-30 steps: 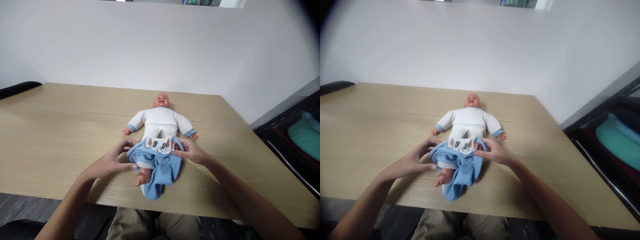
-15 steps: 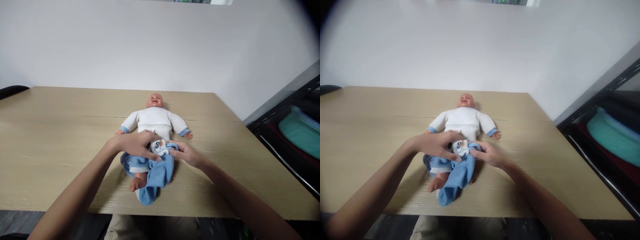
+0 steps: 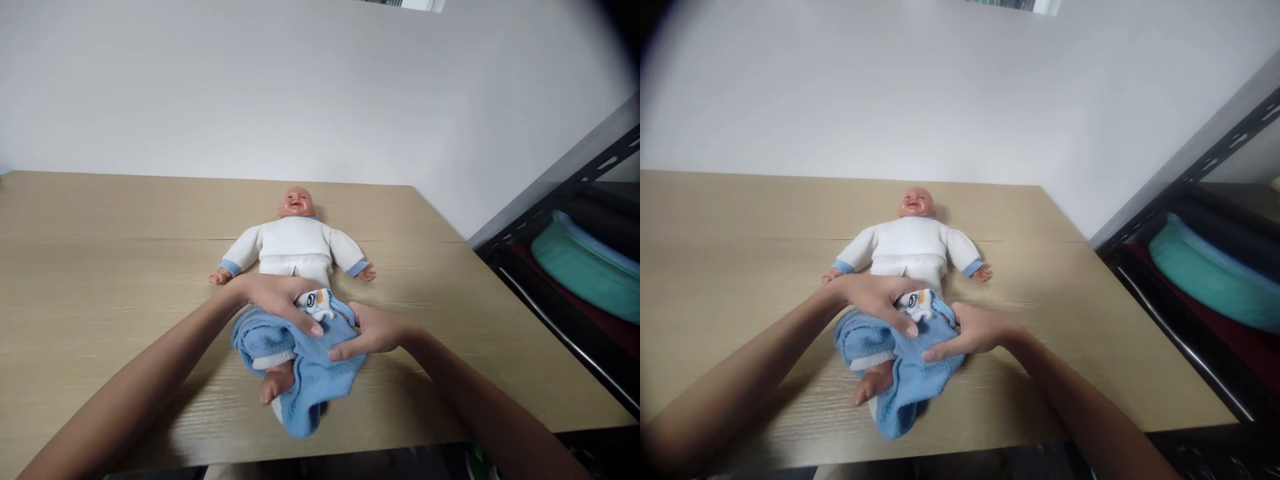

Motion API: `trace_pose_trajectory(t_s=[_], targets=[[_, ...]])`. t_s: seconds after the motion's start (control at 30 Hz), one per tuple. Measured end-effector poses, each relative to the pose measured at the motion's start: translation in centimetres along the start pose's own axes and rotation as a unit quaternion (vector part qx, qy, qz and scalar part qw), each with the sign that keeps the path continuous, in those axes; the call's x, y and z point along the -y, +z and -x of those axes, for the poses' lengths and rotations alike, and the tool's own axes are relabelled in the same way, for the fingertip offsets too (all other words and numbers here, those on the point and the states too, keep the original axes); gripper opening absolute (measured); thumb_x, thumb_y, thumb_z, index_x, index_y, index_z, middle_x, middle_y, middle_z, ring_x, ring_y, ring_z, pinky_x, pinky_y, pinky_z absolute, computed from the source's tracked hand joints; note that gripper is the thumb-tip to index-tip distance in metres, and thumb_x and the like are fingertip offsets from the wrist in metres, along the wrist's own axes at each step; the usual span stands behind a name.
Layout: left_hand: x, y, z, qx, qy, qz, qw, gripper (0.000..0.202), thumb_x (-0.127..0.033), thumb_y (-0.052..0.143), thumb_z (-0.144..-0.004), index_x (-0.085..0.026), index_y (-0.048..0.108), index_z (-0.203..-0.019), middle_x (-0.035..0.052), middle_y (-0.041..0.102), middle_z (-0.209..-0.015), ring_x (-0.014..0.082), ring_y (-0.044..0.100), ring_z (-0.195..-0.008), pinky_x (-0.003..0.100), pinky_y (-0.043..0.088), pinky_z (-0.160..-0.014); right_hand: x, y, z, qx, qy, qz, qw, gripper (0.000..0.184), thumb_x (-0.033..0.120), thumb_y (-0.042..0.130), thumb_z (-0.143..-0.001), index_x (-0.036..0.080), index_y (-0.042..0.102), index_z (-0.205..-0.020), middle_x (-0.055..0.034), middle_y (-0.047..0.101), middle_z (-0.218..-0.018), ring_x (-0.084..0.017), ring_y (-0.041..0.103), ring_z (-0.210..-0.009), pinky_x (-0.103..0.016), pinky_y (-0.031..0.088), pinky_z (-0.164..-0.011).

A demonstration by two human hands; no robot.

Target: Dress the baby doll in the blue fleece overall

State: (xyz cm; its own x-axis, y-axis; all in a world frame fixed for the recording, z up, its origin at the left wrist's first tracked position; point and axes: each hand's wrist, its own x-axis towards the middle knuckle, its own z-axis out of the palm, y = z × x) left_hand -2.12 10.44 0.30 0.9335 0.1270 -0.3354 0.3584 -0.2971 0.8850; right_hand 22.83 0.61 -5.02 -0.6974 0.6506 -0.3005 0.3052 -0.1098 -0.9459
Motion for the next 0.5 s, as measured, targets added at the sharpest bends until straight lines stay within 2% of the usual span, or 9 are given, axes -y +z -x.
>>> trace_pose_trajectory(t_s=[0.07, 0.17, 0.27, 0.33, 0.4, 0.5], targets=[[0.2, -0.1, -0.2, 0.028, -0.001, -0.013, 1.0, 0.048, -0.06, 0.089, -0.082, -0.017, 0.073, -0.097, 0.0014, 0.075, -0.091, 0.0184, 0.069, -0.083, 0.023, 0.053, -0.07, 0.1, -0.3, 0.1, 0.013, -0.018, -0.003, 1.0, 0.038, 0.053, 0.087, -0.089, 0.018, 0.075, -0.097, 0.0007, 0.071, -0.087, -0.015, 0.063, -0.077, -0.027, 0.054, -0.072], [0.5, -0.2, -0.3, 0.063, 0.028, -0.04, 0.997, 0.044, -0.058, 0.089, -0.083, -0.017, 0.074, -0.087, 0.0001, 0.073, -0.083, 0.0173, 0.067, -0.077, 0.023, 0.052, -0.067, -0.4, -0.4, 0.0, -0.023, -0.076, -0.03, 0.996, 0.041, 0.057, 0.076, -0.098, 0.017, 0.071, -0.099, 0.0017, 0.064, -0.087, -0.012, 0.057, -0.077, -0.025, 0.051, -0.074], [0.8, -0.3, -0.1, 0.071, 0.082, -0.028, 0.994, 0.036, -0.051, 0.086, -0.088, -0.017, 0.076, -0.09, 0.0014, 0.076, -0.088, 0.0185, 0.069, -0.082, 0.024, 0.056, -0.073, -0.9, -0.2, 0.0, -0.087, -0.091, -0.043, 0.991, 0.045, 0.063, 0.067, -0.104, 0.018, 0.069, -0.104, 0.0015, 0.062, -0.089, -0.012, 0.055, -0.079, -0.025, 0.05, -0.078], [0.8, -0.4, 0.1, 0.073, 0.102, -0.01, 0.992, 0.031, -0.047, 0.084, -0.091, -0.017, 0.078, -0.095, 0.0029, 0.079, -0.093, 0.0196, 0.071, -0.087, 0.024, 0.058, -0.078, -1.0, 0.0, 0.1, -0.099, -0.081, -0.037, 0.991, 0.046, 0.064, 0.063, -0.105, 0.019, 0.069, -0.106, 0.0006, 0.063, -0.093, -0.013, 0.057, -0.082, -0.025, 0.051, -0.08], [0.8, -0.5, 0.3, 0.067, 0.117, 0.004, 0.991, 0.029, -0.044, 0.082, -0.094, -0.016, 0.08, -0.1, 0.0048, 0.081, -0.098, 0.0208, 0.073, -0.091, 0.025, 0.06, -0.083, -0.8, 0.2, 0.2, -0.081, -0.067, -0.032, 0.994, 0.045, 0.063, 0.068, -0.103, 0.02, 0.07, -0.117, -0.0014, 0.068, -0.104, -0.015, 0.061, -0.089, -0.027, 0.053, -0.084], [0.7, -0.4, 0.4, 0.045, 0.151, 0.025, 0.987, 0.029, -0.04, 0.079, -0.096, -0.014, 0.081, -0.109, 0.0073, 0.082, -0.106, 0.0226, 0.075, -0.102, 0.026, 0.061, -0.092, -0.1, 0.6, 0.3, -0.003, -0.051, -0.046, 0.998, 0.057, 0.06, 0.083, -0.092, 0.023, 0.068, -0.133, -0.0051, 0.072, -0.119, -0.019, 0.067, -0.1, -0.03, 0.057, -0.089]])
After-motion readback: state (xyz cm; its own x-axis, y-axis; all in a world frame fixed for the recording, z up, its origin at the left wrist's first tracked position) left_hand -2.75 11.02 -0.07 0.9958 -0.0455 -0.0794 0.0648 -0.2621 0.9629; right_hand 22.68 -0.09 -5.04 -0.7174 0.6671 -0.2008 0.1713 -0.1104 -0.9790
